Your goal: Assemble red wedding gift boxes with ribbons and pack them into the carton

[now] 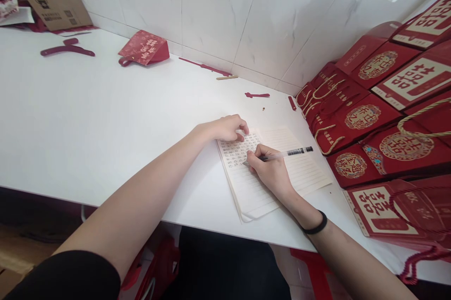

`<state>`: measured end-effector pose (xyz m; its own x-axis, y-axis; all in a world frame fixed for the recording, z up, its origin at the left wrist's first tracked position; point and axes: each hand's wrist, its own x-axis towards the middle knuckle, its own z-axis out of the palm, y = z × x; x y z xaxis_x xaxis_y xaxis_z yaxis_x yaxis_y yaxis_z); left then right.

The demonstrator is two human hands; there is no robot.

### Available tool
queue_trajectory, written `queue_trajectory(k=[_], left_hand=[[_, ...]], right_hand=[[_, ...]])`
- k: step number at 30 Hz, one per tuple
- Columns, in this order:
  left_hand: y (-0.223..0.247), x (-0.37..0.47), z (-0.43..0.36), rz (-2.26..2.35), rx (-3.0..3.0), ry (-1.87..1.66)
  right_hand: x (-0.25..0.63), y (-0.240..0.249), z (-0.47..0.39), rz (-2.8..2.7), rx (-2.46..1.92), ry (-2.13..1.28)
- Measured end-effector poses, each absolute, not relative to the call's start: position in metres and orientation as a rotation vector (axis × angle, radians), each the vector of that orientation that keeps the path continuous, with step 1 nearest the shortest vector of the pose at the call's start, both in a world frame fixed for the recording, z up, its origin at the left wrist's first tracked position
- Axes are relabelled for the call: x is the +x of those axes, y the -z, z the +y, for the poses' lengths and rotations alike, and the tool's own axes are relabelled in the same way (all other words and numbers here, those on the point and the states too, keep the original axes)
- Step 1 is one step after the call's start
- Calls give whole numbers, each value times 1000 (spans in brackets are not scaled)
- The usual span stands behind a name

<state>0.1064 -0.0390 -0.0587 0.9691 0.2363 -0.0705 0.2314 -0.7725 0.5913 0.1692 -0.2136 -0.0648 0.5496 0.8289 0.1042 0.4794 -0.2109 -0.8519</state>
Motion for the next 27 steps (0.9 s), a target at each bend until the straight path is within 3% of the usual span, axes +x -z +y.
queue_trajectory(k=[27], left_hand=[[58, 106, -39, 337, 2477, -5]], right_hand=[[169, 64, -214, -1065, -1844, -495]])
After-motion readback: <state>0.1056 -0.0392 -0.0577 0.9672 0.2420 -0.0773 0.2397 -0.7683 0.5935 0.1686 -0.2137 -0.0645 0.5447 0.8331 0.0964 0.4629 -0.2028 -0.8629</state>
